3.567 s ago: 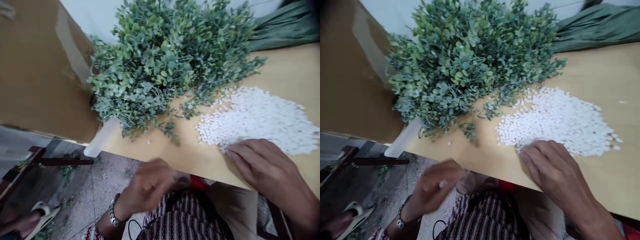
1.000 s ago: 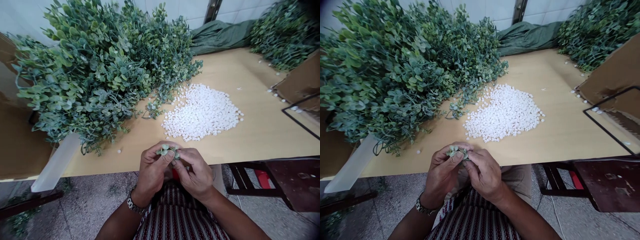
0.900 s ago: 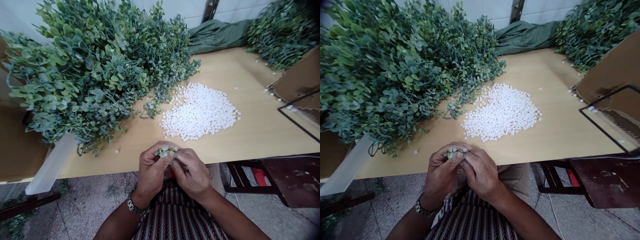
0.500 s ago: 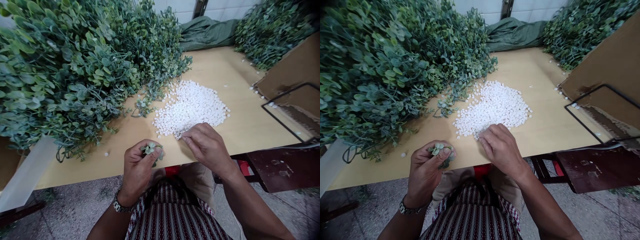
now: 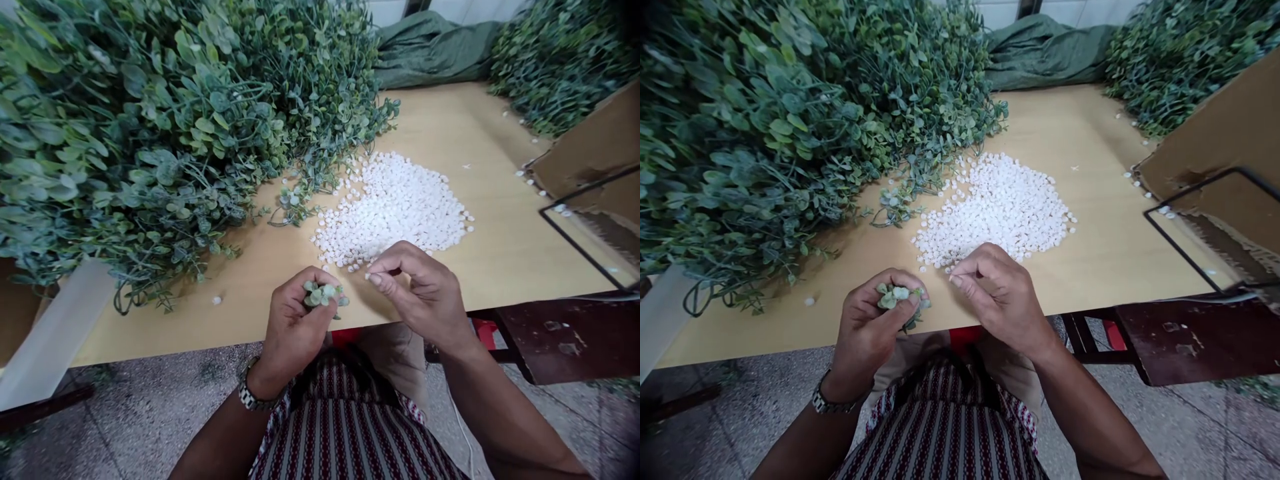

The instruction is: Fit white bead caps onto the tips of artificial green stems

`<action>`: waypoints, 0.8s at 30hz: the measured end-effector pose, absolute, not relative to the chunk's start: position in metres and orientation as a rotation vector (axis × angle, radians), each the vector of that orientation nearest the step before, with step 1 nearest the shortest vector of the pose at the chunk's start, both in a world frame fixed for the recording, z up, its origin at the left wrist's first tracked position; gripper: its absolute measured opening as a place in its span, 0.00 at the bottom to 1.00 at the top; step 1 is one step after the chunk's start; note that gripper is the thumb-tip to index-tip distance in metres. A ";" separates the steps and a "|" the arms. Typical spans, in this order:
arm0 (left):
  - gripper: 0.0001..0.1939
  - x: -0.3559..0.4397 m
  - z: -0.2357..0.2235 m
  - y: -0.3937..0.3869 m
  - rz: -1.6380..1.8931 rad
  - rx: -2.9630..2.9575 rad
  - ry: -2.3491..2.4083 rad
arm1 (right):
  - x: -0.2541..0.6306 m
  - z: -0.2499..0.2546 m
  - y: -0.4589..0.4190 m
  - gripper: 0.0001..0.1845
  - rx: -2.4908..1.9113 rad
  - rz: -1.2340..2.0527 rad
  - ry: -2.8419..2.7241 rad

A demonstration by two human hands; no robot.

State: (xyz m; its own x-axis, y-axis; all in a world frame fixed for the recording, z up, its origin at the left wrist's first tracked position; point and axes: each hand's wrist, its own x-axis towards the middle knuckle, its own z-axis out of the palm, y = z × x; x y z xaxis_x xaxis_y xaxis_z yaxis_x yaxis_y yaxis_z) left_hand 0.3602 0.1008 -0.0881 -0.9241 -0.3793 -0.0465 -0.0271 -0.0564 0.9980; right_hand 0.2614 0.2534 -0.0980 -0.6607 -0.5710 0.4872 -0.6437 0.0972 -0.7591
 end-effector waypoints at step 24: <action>0.08 0.358 -0.084 0.104 -1.931 -0.099 -2.185 | 0.272 -0.107 0.262 0.05 1.168 2.757 -2.183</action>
State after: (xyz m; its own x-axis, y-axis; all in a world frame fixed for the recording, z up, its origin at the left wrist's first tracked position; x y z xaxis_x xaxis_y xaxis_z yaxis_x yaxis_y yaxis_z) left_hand 0.3579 0.1037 -0.0835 -0.9727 -0.0966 0.2110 0.1975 0.1329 0.9713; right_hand 0.2725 0.2615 -0.1073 -0.6617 -0.7404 0.1176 0.0551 -0.2045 -0.9773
